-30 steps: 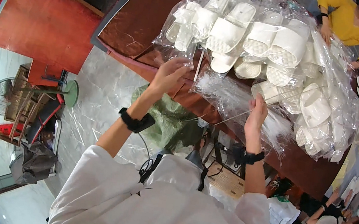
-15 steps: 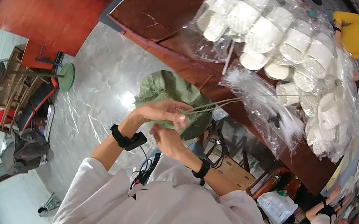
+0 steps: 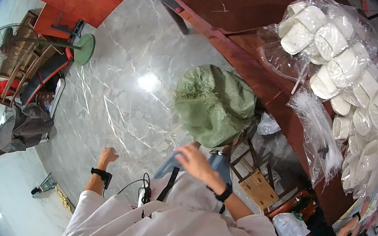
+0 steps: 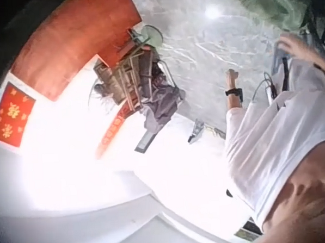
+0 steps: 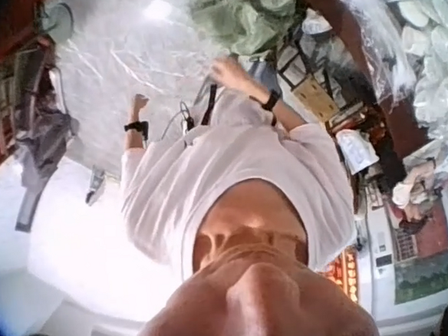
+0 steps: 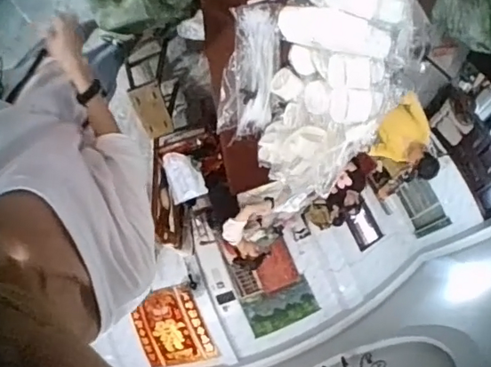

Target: The recorder is seen organizing and packaging white plastic slippers into plastic bags and a large collection sack at a workshop table.

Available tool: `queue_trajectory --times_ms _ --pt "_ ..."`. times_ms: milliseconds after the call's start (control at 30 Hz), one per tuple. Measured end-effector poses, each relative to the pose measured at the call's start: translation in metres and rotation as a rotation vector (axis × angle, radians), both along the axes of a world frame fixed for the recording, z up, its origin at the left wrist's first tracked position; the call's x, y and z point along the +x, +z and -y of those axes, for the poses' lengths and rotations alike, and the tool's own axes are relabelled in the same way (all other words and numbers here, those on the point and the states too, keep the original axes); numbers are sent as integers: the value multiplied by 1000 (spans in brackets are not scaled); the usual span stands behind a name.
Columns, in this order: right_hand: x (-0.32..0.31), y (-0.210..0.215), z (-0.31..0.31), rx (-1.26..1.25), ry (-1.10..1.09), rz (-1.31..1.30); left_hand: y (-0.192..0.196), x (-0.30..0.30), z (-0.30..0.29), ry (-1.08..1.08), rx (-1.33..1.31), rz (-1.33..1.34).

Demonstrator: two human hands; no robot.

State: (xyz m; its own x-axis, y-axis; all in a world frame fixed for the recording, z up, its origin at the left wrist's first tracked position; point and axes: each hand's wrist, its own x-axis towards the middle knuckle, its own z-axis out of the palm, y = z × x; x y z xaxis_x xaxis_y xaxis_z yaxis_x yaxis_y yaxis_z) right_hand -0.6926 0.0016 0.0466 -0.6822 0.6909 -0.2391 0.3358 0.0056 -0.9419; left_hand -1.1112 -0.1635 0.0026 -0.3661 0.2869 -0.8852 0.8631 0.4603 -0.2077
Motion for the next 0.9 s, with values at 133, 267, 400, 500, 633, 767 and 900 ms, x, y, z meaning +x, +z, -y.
queue_trajectory --times_ms 133,267,400,500,633,767,900 --pt "31 -55 -65 282 -249 446 -38 8 -53 22 651 -114" --pt "39 -120 -109 511 -303 794 -67 94 -188 -35 1001 226" --pt "35 -166 -96 436 -181 889 -99 173 -270 -310 1011 502" --pt "29 -133 -73 332 -172 737 -119 215 -288 -447 776 585" --pt "53 -109 -34 290 -217 571 -133 251 -272 -641 671 633" --pt "71 -107 -23 165 -322 534 -155 243 -244 -415 602 488" --pt "81 -107 -75 288 -619 493 -166 220 -251 -415 729 476"
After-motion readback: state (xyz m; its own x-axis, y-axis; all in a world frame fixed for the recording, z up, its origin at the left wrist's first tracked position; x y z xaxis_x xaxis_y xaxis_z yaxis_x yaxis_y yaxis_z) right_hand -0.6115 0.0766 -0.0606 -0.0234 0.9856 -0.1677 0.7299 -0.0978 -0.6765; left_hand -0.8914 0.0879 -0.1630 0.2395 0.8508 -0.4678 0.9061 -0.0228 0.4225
